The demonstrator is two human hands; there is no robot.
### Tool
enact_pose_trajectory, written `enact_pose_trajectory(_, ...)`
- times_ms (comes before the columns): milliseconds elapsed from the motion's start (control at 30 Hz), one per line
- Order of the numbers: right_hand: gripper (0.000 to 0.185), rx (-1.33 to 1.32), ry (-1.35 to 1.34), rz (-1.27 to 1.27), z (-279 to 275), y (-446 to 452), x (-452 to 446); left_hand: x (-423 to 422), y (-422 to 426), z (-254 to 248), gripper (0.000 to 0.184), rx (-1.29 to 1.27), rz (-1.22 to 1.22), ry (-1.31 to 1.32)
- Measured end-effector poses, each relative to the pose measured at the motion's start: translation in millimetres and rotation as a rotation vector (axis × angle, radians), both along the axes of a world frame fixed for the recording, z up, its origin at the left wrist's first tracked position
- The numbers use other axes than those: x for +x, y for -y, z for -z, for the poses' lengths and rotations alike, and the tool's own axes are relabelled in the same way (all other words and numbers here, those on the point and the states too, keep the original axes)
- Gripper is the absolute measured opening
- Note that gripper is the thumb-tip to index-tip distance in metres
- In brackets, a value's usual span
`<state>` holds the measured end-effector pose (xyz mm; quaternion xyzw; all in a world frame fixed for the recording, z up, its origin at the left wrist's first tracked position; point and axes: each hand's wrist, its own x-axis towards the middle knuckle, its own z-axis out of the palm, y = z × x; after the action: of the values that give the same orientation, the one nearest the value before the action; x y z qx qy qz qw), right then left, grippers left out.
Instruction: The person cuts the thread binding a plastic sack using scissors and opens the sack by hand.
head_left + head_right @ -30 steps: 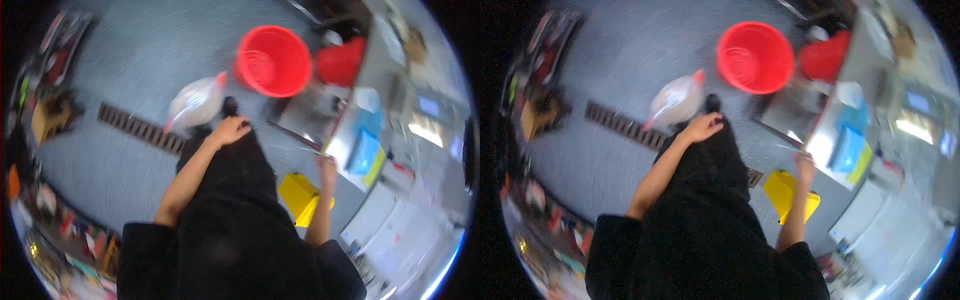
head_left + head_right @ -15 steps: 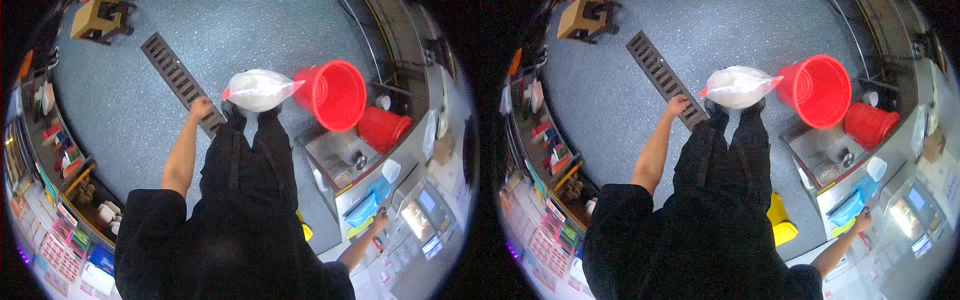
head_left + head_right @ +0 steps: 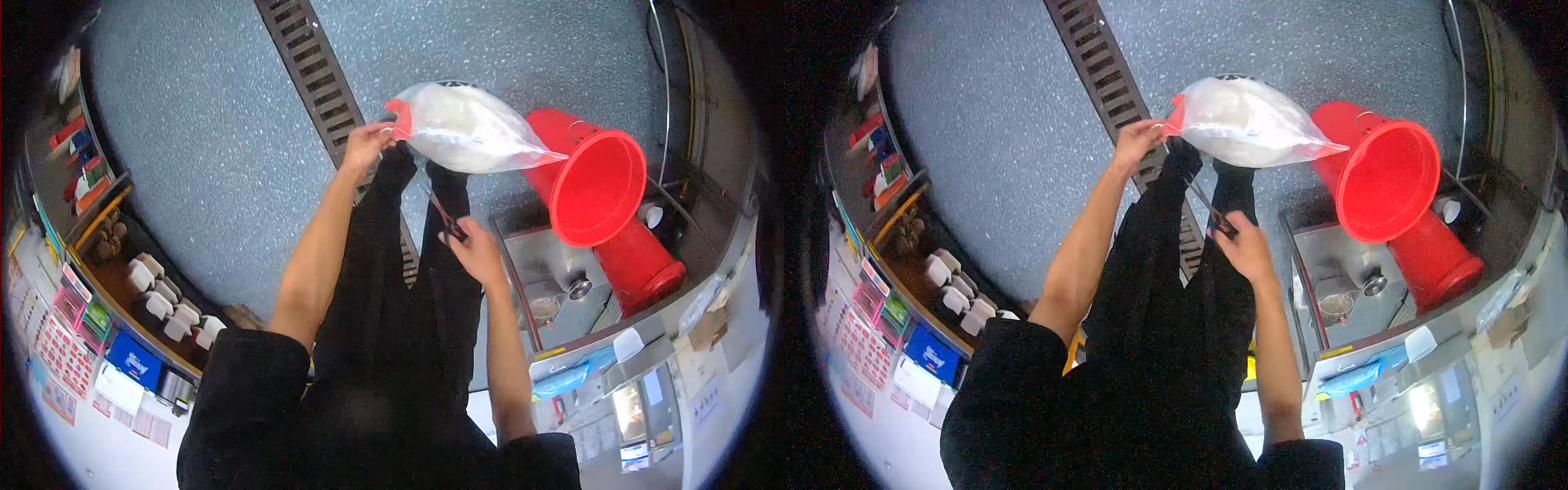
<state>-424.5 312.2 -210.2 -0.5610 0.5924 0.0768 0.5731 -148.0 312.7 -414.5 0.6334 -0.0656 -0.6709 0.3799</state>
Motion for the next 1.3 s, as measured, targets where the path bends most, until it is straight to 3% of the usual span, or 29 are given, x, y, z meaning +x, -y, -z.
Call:
enact_pose_trajectory(167, 0.021, 0.019, 0.145, 0.202, 64.7, -7.4, 9.6, 5.5, -4.7, -28.3, 0.028, -0.054, -0.048, 0.061)
enact_pose_trajectory(267, 0.021, 0.242, 0.127, 0.268, 53.2, 30.5, 28.5, 12.6, -13.2, -25.6, 0.029, -0.089, 0.011, 0.092)
enact_pose_trajectory(367, 0.027, 0.392, 0.157, 0.178, 53.8, 56.7, 42.6, 14.8, -12.3, -28.9, 0.028, -0.151, 0.074, 0.135)
enact_pose_trajectory(667, 0.037, 0.534, 0.114, 0.157, 40.3, 56.5, 91.7, 3.3, -14.3, -14.9, 0.019, -0.073, 0.086, 0.104)
enact_pose_trajectory(933, 0.045, 0.646, 0.042, 0.089, 54.2, 39.6, 100.5, 14.4, -37.0, -15.4, 0.014, -0.045, 0.093, 0.205)
enact_pose_trajectory(1033, 0.047, 0.639, 0.071, 0.148, 65.0, 34.8, 111.7, 22.8, -44.7, -16.6, 0.017, -0.065, -0.048, 0.103)
enact_pose_trajectory(1233, 0.047, 0.584, 0.001, 0.127, 66.1, 39.8, 114.8, 20.0, -43.6, -8.8, 0.029, -0.122, 0.107, 0.169)
enact_pose_trajectory(1300, 0.047, 0.552, -0.047, 0.066, 61.3, 44.2, 109.9, 8.3, -40.0, 2.5, 0.031, -0.131, 0.107, 0.083)
